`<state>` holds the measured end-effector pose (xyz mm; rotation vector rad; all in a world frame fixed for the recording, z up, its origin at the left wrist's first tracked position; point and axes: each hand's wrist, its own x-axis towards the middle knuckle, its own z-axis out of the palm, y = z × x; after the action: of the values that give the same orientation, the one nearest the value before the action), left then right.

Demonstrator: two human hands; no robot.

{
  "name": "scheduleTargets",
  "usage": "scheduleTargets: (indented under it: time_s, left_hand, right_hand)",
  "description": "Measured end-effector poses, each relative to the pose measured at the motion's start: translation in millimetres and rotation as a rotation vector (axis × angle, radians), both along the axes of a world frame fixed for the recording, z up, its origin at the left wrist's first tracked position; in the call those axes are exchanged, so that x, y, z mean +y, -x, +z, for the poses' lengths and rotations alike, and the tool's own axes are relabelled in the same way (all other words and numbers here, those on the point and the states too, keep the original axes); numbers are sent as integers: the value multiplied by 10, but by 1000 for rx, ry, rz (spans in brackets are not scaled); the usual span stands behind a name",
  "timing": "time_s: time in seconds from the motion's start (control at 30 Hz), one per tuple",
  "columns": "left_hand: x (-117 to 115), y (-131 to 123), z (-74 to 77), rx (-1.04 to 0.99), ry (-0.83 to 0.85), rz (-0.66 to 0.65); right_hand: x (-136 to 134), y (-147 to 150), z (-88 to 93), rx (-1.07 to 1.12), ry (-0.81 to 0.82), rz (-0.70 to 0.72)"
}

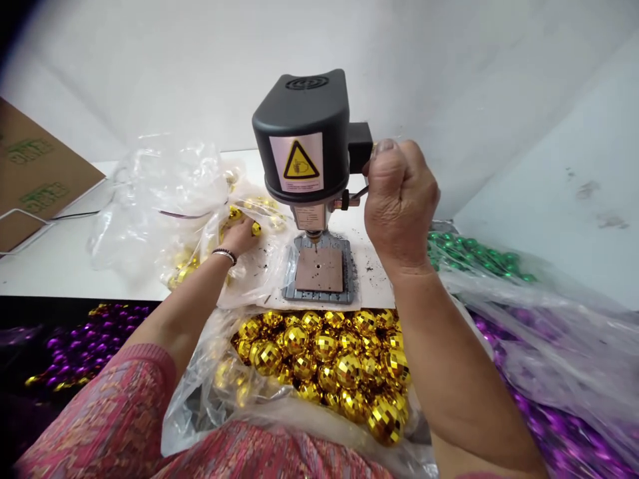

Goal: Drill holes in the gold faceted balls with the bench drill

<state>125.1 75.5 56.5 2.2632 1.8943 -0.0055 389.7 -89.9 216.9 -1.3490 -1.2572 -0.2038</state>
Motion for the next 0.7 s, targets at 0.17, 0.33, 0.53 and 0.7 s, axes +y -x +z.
scheduleTargets:
  time_s: [0.17, 0.33, 0.53, 0.7]
  left_hand:
    - [-432, 24, 123, -571, 159, -147]
    - [-929, 71, 186, -1360, 669, -100]
    - [-1173, -99, 131, -1535, 769, -92]
    - [-1294, -214, 141, -1468, 699, -261]
  right_hand:
    - [-13, 4, -10, -10, 6, -6]
    - [-41, 23, -3, 15, 20, 2]
    - [-63, 20, -23, 3, 39, 5]
    - [-84, 5, -60, -13, 27, 15]
